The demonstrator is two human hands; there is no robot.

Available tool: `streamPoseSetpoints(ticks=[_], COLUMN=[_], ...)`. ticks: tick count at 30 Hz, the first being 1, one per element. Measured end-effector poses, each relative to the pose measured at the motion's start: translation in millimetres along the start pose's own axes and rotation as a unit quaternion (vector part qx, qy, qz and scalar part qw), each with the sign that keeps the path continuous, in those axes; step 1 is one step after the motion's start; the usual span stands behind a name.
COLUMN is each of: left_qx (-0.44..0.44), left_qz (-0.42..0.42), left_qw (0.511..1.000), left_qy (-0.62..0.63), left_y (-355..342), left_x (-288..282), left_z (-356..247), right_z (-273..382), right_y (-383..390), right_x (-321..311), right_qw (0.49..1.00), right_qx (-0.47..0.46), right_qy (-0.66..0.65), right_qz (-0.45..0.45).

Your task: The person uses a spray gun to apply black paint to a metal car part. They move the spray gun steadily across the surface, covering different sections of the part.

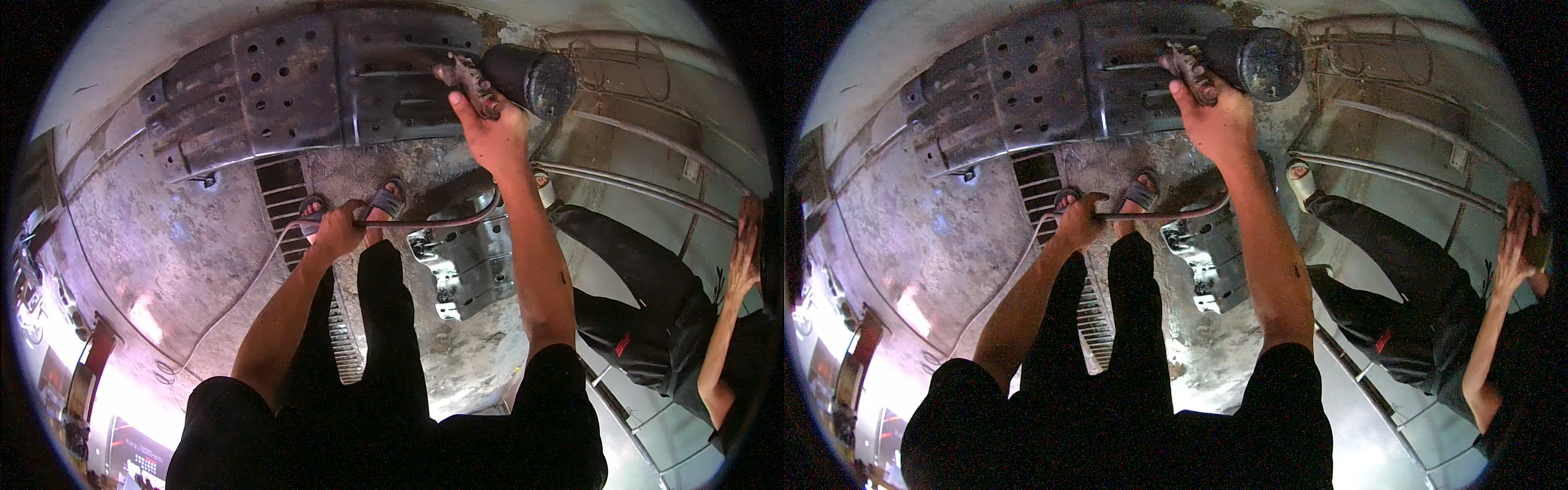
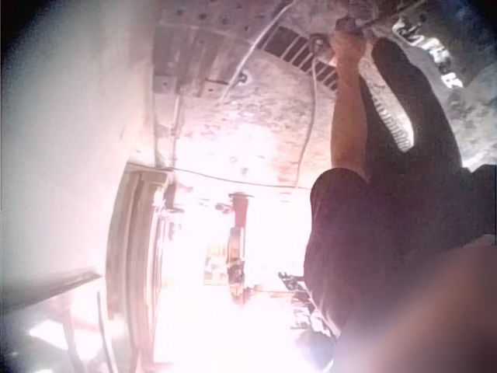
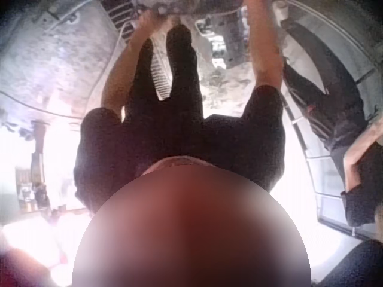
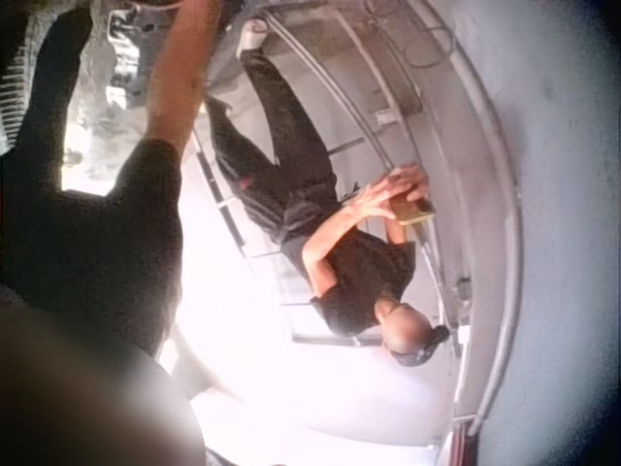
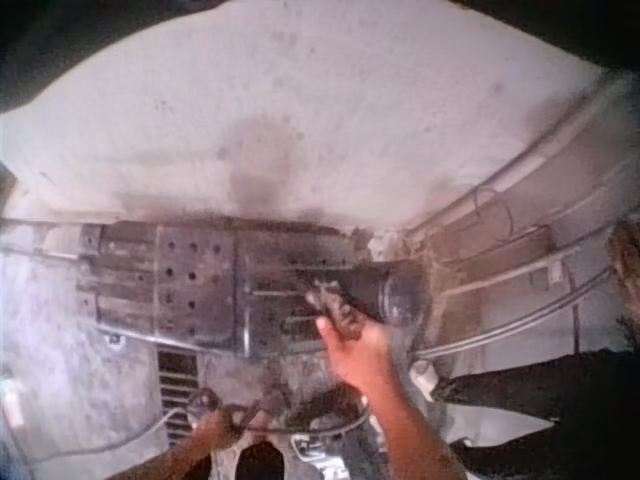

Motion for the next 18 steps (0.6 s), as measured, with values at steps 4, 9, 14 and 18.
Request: streamPoseSetpoints(ticks=[4,9,14,18], left_qx=[0.02,-0.004,-0.006,-0.018], left_qz=[-0.038,-0.023,-0.039,-0.026], left_qw=[0.999,0.999,0.999,0.999], left_qy=[0.006,0.023,0.032,0.038], left_y=[-15,-36,-50,-58], left_x=[15,40,51,54], left_z=[-12,-30,-50,-68], right_z=[-26,-49,-83,-107], right_y=[-11,-22,-33,-39], right_x=[-13,-40,-63,-79], right_qw=[0.999,0.999,0.996,0.988], right_qx=[0.015,-0.028,0.034,0.066], right_qy=[0.033,-0.01,0.075,0.132], right_qz=[-0.002,-0.025,-0.037,-0.043])
Point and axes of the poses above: each hand's wrist, its own y-axis away from the middle knuckle, its own x-axis out of the palm, z = x × y, the point moved 5 cm from there along -y, towards the middle knuckle, and after that the axes turned 5 degrees about -y, right-handed, at the moved point
